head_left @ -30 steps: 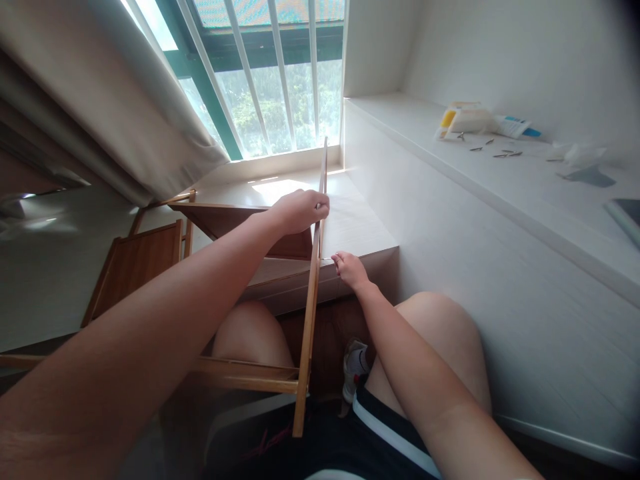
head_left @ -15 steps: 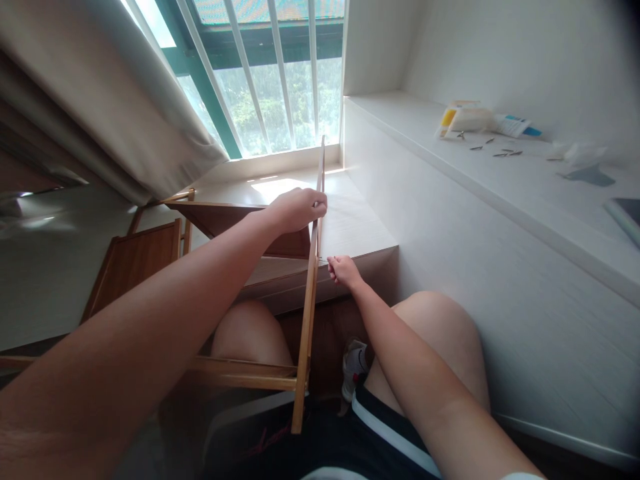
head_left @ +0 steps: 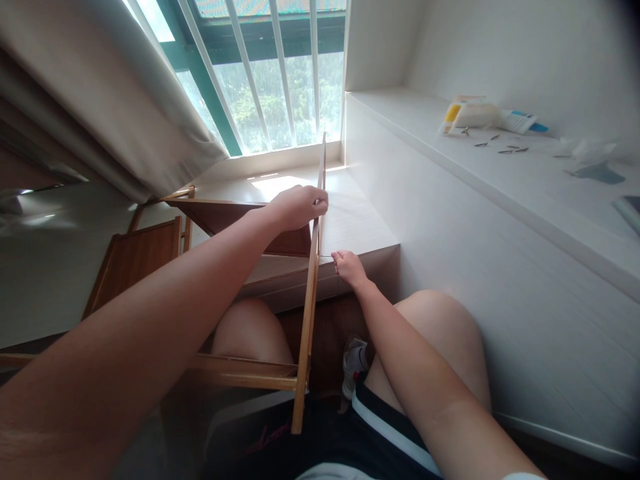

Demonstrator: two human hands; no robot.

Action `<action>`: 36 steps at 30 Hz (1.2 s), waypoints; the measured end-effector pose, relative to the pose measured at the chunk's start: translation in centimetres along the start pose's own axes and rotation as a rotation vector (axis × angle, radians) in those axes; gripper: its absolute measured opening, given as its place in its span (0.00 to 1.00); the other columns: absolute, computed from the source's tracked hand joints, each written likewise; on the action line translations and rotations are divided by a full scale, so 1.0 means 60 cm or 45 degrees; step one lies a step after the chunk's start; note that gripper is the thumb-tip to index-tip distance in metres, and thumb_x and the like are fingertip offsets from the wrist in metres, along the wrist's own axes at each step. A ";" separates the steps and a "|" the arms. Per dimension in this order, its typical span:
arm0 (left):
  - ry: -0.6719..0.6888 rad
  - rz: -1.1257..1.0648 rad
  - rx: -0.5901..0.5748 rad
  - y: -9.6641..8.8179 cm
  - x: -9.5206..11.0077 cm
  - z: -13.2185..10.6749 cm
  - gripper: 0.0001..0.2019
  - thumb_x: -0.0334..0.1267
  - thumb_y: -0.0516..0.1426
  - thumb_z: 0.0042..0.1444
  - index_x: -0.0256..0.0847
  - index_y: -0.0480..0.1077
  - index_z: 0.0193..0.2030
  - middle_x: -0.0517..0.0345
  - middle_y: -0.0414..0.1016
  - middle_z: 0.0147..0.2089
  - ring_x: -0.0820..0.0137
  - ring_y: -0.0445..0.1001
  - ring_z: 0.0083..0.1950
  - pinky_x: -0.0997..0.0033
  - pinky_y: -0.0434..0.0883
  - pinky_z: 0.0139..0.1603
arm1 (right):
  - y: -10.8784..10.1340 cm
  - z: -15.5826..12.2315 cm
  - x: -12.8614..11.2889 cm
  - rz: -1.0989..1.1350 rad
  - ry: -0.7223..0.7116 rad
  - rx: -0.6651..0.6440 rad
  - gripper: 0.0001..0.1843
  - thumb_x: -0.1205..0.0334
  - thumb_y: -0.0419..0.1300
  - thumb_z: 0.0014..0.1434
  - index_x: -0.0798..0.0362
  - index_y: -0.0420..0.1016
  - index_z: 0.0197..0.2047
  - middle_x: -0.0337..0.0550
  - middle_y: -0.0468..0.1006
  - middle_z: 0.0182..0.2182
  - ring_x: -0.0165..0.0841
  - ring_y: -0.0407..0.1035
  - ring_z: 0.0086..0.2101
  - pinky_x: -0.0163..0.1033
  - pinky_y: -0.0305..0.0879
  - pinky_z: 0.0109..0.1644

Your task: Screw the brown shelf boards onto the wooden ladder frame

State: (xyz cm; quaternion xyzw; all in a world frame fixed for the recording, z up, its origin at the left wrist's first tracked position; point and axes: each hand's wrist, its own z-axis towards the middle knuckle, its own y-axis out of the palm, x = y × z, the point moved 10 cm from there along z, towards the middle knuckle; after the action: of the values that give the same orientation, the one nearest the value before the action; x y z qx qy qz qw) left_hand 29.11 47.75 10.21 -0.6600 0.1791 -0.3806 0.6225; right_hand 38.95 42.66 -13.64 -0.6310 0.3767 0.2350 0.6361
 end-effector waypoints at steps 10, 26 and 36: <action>-0.005 0.000 -0.003 0.000 -0.001 0.000 0.11 0.40 0.52 0.55 0.41 0.74 0.33 0.55 0.74 0.31 0.69 0.67 0.32 0.68 0.58 0.32 | -0.009 -0.001 -0.009 -0.081 -0.043 0.001 0.19 0.51 0.49 0.67 0.51 0.68 0.28 0.43 0.76 0.26 0.33 0.67 0.29 0.34 0.55 0.33; -0.010 0.017 -0.011 0.001 -0.002 0.000 0.11 0.39 0.52 0.56 0.42 0.76 0.33 0.54 0.75 0.31 0.67 0.69 0.33 0.67 0.60 0.35 | 0.030 -0.001 0.008 0.383 0.253 -0.221 0.21 0.56 0.47 0.67 0.50 0.59 0.23 0.36 0.66 0.12 0.26 0.55 0.11 0.33 0.53 0.19; 0.006 0.027 0.000 -0.001 0.002 -0.001 0.10 0.39 0.52 0.56 0.42 0.74 0.32 0.55 0.75 0.31 0.68 0.68 0.32 0.67 0.59 0.33 | -0.007 0.005 -0.019 0.072 -0.055 -0.077 0.18 0.54 0.54 0.65 0.52 0.65 0.24 0.38 0.71 0.17 0.29 0.64 0.23 0.33 0.56 0.29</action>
State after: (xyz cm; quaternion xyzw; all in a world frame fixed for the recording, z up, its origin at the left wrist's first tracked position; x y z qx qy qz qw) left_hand 29.10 47.63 10.27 -0.6571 0.1877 -0.3755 0.6261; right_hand 38.66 43.13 -12.51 -0.6339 0.3732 0.2777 0.6179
